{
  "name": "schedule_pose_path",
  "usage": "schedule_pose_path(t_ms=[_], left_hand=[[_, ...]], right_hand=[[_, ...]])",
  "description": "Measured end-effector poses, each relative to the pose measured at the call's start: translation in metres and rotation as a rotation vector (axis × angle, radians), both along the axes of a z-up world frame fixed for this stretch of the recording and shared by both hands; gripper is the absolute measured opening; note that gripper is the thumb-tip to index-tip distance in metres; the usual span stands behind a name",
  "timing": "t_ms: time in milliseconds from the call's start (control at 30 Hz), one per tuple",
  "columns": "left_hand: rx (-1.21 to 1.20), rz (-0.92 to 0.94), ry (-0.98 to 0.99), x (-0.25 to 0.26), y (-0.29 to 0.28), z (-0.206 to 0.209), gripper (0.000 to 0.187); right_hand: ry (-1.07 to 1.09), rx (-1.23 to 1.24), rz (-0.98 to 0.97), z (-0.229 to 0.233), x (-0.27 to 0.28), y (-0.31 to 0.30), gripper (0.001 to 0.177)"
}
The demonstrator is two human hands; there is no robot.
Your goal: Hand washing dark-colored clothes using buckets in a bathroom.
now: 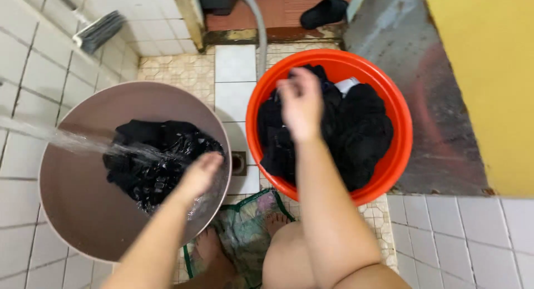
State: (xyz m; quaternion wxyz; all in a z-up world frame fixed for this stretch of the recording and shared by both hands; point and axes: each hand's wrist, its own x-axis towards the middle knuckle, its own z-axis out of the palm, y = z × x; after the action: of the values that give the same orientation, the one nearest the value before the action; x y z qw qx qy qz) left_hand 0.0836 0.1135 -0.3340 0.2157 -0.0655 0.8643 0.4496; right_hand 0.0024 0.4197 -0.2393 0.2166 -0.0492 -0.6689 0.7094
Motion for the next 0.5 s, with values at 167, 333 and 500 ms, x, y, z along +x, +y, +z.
schedule_pose_path(t_ms=[167,333,500], left_hand=[[-0.168,0.035,0.213,0.04,0.073,0.009,0.056],[-0.239,0.067,0.186,0.042,0.084,0.035,0.043],[-0.237,0.056,0.253,0.038,0.078,0.014,0.039]], right_hand=[[-0.67,0.962,-0.831,-0.024,0.04,0.13,0.115],[-1.051,0.774,-0.454,-0.057,0.087,0.178,0.098],[-0.485,0.696,-0.318,-0.078,0.082,0.226,0.056]])
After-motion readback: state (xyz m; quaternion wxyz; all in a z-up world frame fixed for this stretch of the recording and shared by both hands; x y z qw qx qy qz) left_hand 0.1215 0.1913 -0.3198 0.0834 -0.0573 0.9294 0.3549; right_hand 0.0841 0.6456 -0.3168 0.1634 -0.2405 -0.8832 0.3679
